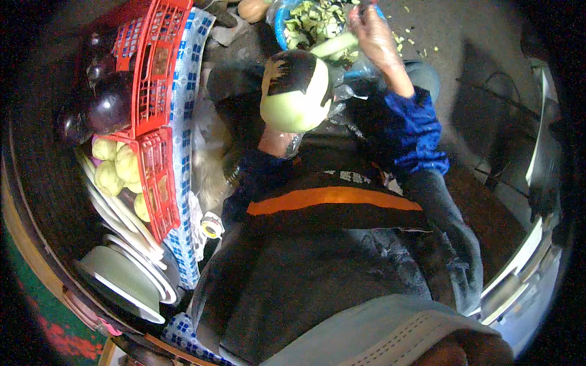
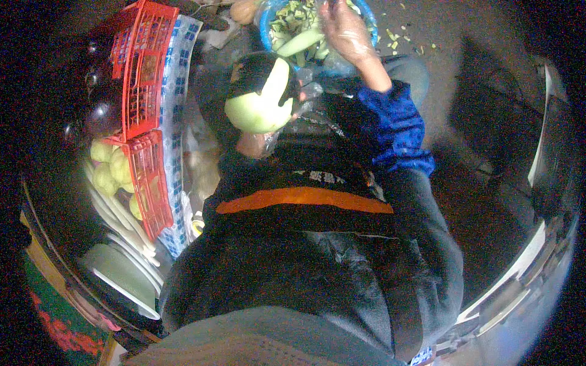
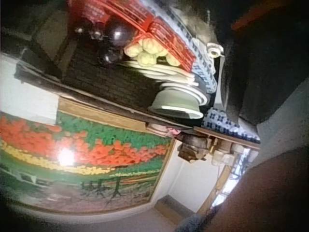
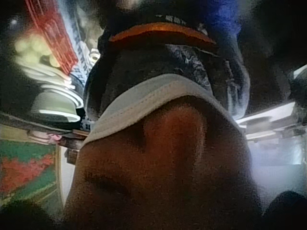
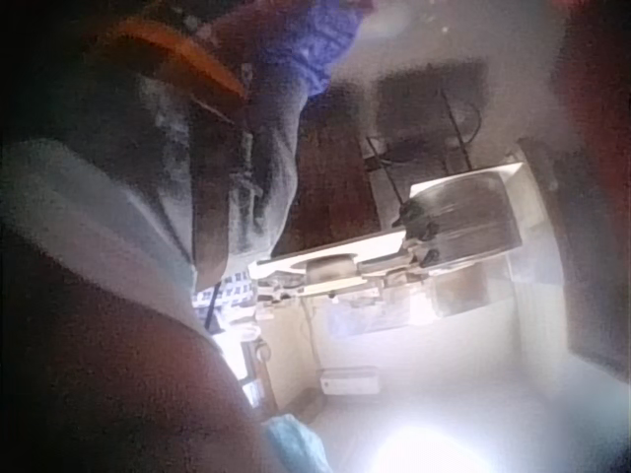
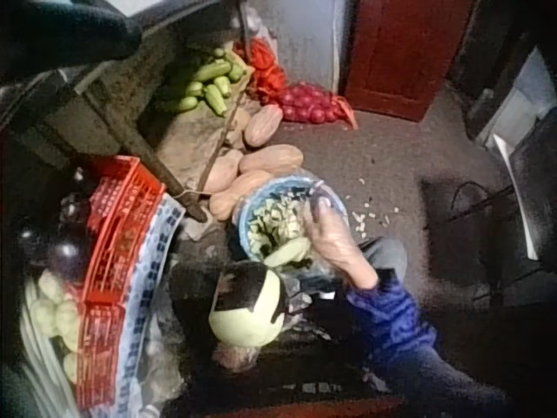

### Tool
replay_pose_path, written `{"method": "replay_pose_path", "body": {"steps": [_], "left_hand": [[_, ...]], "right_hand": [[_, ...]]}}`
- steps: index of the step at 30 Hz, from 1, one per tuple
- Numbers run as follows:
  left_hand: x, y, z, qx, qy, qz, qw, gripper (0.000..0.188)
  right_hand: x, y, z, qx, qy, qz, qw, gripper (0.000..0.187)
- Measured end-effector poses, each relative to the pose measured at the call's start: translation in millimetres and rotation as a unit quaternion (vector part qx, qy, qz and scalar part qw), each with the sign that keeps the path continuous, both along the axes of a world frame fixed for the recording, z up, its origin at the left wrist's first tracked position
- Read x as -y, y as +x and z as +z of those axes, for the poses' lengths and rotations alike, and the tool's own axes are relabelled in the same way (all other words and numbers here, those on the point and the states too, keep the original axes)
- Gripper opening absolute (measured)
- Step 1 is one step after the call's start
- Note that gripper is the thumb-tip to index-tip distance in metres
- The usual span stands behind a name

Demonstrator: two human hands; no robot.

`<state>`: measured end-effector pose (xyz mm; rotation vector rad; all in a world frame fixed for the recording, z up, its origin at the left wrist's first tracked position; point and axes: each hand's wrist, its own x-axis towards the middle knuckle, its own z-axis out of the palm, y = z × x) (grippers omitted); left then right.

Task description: The person sits on the floor and peels eggplants using a peeler, placing the peels into a blue bowl. They handle multiple eggplants one by one, rotating them to remove the skin.

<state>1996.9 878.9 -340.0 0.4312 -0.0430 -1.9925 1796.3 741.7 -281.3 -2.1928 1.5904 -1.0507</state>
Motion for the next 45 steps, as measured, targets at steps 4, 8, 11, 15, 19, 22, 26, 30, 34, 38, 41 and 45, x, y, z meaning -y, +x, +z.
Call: {"method": "replay_pose_path", "body": {"steps": [4,8,11,15,19,22,26,30,34,38,41,45], "left_hand": [[-3,4,7,-0.004,0.006,0.008,1.0,0.042],[4,0,4,-0.034,0.034,0.008,0.999,0.04],[9,-2,-1,-0.093,0.065,0.004,0.994,0.049],[2,2,-1,0.055,-0.01,0.041,0.998,0.044],[-5,6,3,0.044,-0.008,0.016,0.999,0.046],[-3,4,6,0.073,0.002,0.029,0.997,0.047],[-7,4,12,0.079,-0.018,-0.025,0.996,0.048],[-17,10,19,0.097,-0.04,-0.046,0.993,0.05],[-16,11,19,0.107,-0.044,-0.053,0.992,0.051],[-12,8,17,0.117,-0.031,-0.069,0.99,0.053],[-17,9,19,0.119,-0.035,-0.08,0.989,0.054],[-24,13,24,0.127,-0.061,-0.078,0.987,0.056]], "right_hand": [[-14,10,17,0.464,0.166,0.053,0.869,0.024],[-61,22,64,0.571,0.337,0.224,0.714,0.024],[-56,28,70,0.531,0.388,0.26,0.707,0.024],[-10,18,57,0.286,0.154,0.162,0.932,0.022],[-14,12,62,0.411,0.203,0.111,0.882,0.019],[-52,16,74,0.514,0.356,0.165,0.762,0.024],[-50,22,60,0.516,0.415,0.295,0.689,0.037],[-2,11,40,0.246,0.142,0.125,0.951,0.008],[-20,7,49,0.508,0.29,0.107,0.804,0.009],[-60,9,64,0.452,0.417,0.319,0.721,0.023],[-48,8,58,0.436,0.355,0.273,0.781,0.022],[-13,8,54,0.246,0.1,0.104,0.958,0.017]]}}
